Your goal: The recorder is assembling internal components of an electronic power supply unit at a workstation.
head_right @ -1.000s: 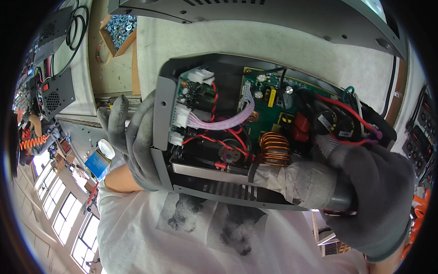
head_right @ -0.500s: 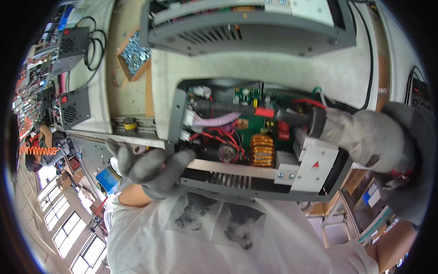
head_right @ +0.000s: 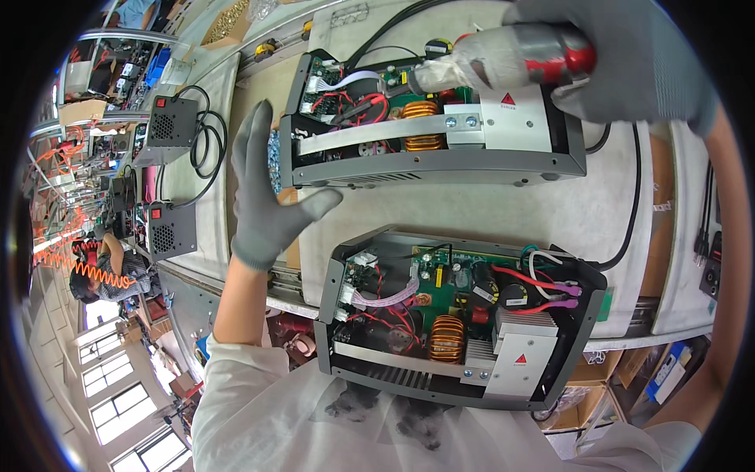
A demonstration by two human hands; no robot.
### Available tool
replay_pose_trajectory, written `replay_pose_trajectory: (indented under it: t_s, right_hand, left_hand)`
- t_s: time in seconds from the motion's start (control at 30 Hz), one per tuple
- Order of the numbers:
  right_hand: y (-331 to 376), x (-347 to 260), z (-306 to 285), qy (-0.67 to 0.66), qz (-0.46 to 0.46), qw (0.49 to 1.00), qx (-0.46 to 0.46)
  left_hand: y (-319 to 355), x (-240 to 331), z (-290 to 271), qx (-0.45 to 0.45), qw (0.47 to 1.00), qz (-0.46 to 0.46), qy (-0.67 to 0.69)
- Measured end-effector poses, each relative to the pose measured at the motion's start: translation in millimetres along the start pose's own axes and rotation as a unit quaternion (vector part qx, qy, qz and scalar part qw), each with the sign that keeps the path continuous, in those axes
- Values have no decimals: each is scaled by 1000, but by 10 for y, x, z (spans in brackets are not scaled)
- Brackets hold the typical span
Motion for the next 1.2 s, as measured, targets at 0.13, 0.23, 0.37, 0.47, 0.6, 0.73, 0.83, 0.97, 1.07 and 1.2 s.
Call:
replay_pose_trajectory:
  t_s: [0.13, 0.23, 0.37, 0.47, 0.6, 0.73, 0.83, 0.97, 1.07, 1.2]
  right_hand:
    - [-369, -223, 16, -106, 43, 982, -148]
    - [-500, -215, 74, -253, 69, 945, -195]
    - [-499, -261, 117, -161, -13, 979, -124]
    - [-494, -283, 206, -158, 15, 977, -140]
    - [-484, -276, 256, -150, 59, 973, -163]
    - [-515, -275, 307, -176, 60, 964, -192]
    - [-543, -285, 352, -183, 63, 959, -206]
    - [-580, -310, 410, -192, 64, 953, -224]
    - [-610, -321, 446, -198, 65, 949, -236]
    - [-674, -352, 485, -204, 63, 944, -251]
  left_hand:
    - [-106, -31, 106, 15, 999, 27, -11]
    - [-142, 26, 167, 21, 997, 61, -44]
    - [-119, 30, 191, 7, 996, 54, -64]
    - [-111, 27, 206, 2, 998, 35, -44]
    - [-86, 46, 149, 67, 992, 79, -66]
    - [-85, 80, 177, 55, 990, 88, -96]
    - [-93, 118, 167, 63, 986, 104, -110]
    - [-94, 94, 196, 66, 986, 101, -118]
    - [-89, 110, 186, 89, 983, 109, -115]
    - [-72, 86, 172, 73, 983, 94, -140]
Point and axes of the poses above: each hand's wrist, its own y-axis away from the middle knuckle, its own z-axis out of the palm, x = y × z, the point moved 10 cm from there along -y, towards the middle knuckle, and after that the axes turned 4 degrees about -y, right-handed, at the moved point
